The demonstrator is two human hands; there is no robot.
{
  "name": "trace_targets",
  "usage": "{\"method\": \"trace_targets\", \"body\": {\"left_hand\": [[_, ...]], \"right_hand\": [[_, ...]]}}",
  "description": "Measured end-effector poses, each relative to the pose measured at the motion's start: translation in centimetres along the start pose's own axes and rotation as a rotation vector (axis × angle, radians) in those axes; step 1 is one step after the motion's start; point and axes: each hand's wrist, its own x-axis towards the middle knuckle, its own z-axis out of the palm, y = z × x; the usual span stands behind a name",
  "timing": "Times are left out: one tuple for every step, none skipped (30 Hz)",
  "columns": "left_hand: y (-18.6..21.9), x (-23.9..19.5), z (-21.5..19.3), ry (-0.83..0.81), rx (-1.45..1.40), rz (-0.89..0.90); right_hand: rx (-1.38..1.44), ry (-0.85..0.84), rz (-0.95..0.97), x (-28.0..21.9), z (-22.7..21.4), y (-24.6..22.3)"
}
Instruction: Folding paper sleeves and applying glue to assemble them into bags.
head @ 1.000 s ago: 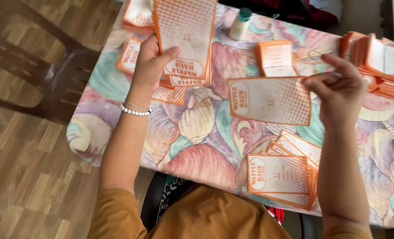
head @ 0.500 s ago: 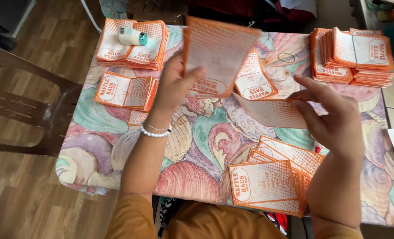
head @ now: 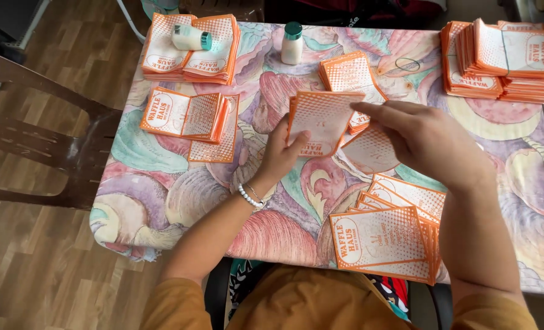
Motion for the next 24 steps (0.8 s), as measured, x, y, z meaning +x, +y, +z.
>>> {"method": "trace_targets", "body": {"left_hand": [[0.1,-0.3,0.1,-0.004,0.058,0.019],[0.1,-0.6,0.2,-0.005,0.118,0.038],[0.2,-0.7,0.3,0.000,0.112,0.045],[0.3,-0.8,0.2,0.032,0.129,0.108],[0.3,-0.9,0.2,0.064,0.146,0.171],[1.0,-0.9,0.1,0.071,0.143,0.170],[1.8,-0.9,0.0,0.070,0.148,0.154],[2.4,-1.1,0.1,0.067,0.148,0.134],[2.1,-1.5,0.2,0.071,0.141,0.128],[1.9,-1.5,0.3,0.082,0.089,0.090],[1.7,-1.4,0.4,0.093,0.036,0.053],[2.2,-1.4,0.6,0.098,0.029,0.055],[2.6,-1.4,0.7,0.076,-0.003,-0.023],[3.1,-1.4,0.7,0.058,-0.032,-0.103],[1.3,-1.5,0.8,0.066,-0.037,-0.103],[-0.5,-1.5,1.0,0.111,-0.006,0.051],[-2.2,-1.5,1.3,0.154,0.026,0.205],[-2.2,-1.7,1.4,0.155,0.021,0.205],[-2.2,-1.9,1.6,0.193,0.010,0.209],[-2.1,-1.8,1.7,0.230,-0.002,0.215],[-1.1,-1.8,1.6,0.231,-0.007,0.219],[-0.2,-1.7,1.3,0.254,-0.057,0.223],[0.8,-1.7,1.1,0.277,-0.107,0.227],[1.8,-1.7,0.8,0.284,-0.105,0.226]], "right_hand": [[-0.033,-0.049,-0.038,0.7,0.0,-0.5],[-0.065,-0.100,-0.078,1.6,0.1,-1.0],[-0.074,-0.102,-0.083,1.6,-0.6,-1.7],[-0.072,-0.152,-0.085,1.8,-1.2,-2.3],[-0.070,-0.201,-0.088,1.9,-1.8,-2.9],[-0.071,-0.207,-0.091,2.4,-1.9,-3.8],[-0.138,-0.145,-0.167,2.7,-2.1,-4.7],[-0.204,-0.085,-0.239,2.9,-2.2,-5.6],[-0.202,-0.095,-0.237,3.4,-0.9,-5.5],[-0.341,-0.009,-0.279,4.1,0.2,-5.5],[-0.478,0.077,-0.321,4.7,1.2,-5.4],[-0.482,0.070,-0.326,5.2,2.3,-4.9],[-0.545,0.119,-0.364,5.6,3.4,-4.3],[-0.603,0.171,-0.406,6.2,4.7,-3.8],[-0.601,0.165,-0.413,6.5,6.0,-2.9],[-0.553,0.257,-0.405,6.7,7.4,-1.9],[-0.503,0.348,-0.396,6.8,8.7,-0.9],[-0.506,0.345,-0.396,6.4,9.0,-1.1],[-0.306,0.511,-0.342,6.0,9.2,-1.4],[-0.106,0.674,-0.286,5.7,9.3,-1.5],[-0.111,0.671,-0.288,4.3,9.9,-1.4],[0.165,0.656,-0.090,2.9,10.6,-1.3],[0.438,0.625,0.111,1.6,11.2,-1.1],[0.443,0.619,0.109,1.7,12.3,-1.0]]}}
